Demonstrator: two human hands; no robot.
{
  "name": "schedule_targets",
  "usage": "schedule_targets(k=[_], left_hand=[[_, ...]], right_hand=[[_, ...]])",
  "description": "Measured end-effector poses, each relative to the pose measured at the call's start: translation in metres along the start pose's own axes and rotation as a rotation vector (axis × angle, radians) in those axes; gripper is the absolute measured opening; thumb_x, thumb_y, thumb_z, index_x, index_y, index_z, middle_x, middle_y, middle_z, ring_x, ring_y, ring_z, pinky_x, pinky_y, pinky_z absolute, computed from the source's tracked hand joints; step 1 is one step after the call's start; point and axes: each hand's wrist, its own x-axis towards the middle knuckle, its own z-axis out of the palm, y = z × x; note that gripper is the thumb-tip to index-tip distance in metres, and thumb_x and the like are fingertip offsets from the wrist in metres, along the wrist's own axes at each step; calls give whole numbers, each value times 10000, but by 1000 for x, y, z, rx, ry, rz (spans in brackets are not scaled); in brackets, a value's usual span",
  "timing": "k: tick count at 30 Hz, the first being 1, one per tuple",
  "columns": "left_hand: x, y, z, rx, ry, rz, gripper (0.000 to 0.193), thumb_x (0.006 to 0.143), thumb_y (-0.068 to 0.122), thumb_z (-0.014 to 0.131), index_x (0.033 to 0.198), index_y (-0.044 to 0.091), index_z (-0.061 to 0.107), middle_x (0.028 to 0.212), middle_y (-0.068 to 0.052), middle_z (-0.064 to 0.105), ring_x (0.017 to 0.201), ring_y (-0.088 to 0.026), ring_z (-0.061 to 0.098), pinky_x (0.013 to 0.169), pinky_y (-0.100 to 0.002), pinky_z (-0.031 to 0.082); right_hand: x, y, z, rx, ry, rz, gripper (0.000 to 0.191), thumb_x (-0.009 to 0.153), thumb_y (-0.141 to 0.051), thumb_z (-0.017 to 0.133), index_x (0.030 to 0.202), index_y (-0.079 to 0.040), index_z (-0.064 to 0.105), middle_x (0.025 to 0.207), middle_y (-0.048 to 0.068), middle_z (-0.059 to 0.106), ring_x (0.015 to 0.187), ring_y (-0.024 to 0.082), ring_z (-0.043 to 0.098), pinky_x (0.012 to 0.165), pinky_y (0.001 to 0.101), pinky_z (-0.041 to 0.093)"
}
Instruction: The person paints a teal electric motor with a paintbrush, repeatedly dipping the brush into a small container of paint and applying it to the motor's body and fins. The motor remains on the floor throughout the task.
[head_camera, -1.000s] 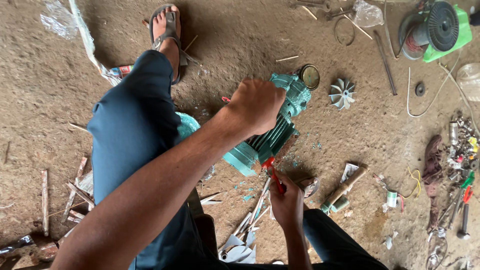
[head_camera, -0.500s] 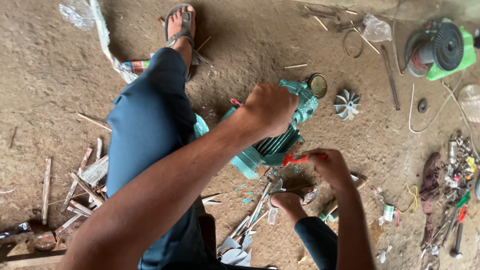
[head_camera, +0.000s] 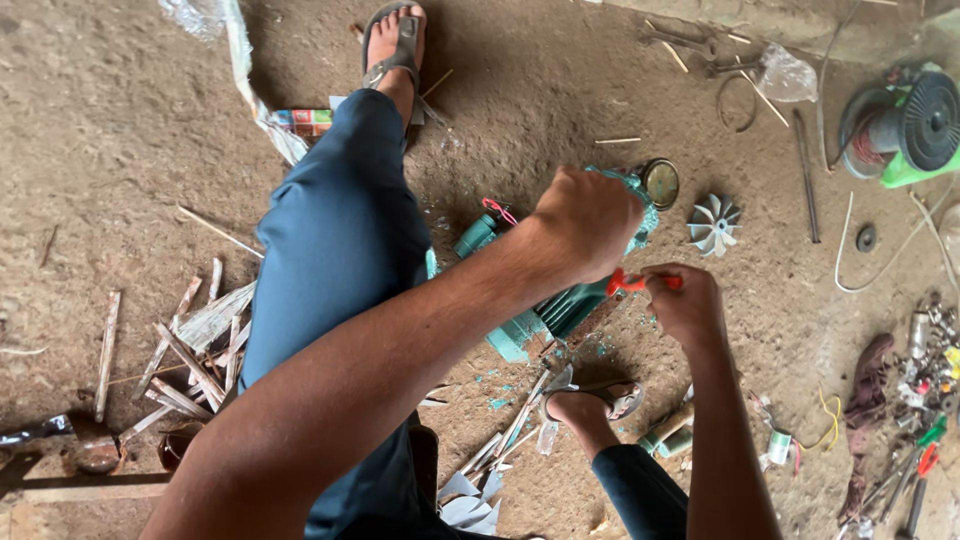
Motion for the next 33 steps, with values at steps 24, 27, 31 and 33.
schedule_targets(k=[24,27,31,33], left_hand=[[-11,-3,22,51,55,28,295,814,150,714,1082,29,697,862,-186,747,786,-336,764,663,-447,619],[-11,-1,22,17,37,31,307,813,181,725,1081,33,698,859,-185,749,791,-343,760,675,-456,613],[-7,1,20,59,71,17,247,767,145,736,997,55,727,880,-173,749,810,-329,759,667,-447,616],[-5,1,19,87,31,2,200,780,132,732,964,55,740,880,-163,754,819,-312,765,656,-436,623]], right_hand=[[-152,35,147,122,207,-148,326,1022,-134,578,1334,-130,670,891,69,756,536,72,615,477,258,497],[-146,38,116,113,103,-16,256,1001,-167,622,1221,-165,753,874,93,795,511,84,545,458,263,433],[-129,34,76,124,-31,-53,205,958,-198,634,1053,-159,811,898,22,808,485,50,543,418,251,426],[-115,32,57,37,-118,19,249,946,-180,618,1072,-175,833,826,24,796,468,80,497,427,265,393]])
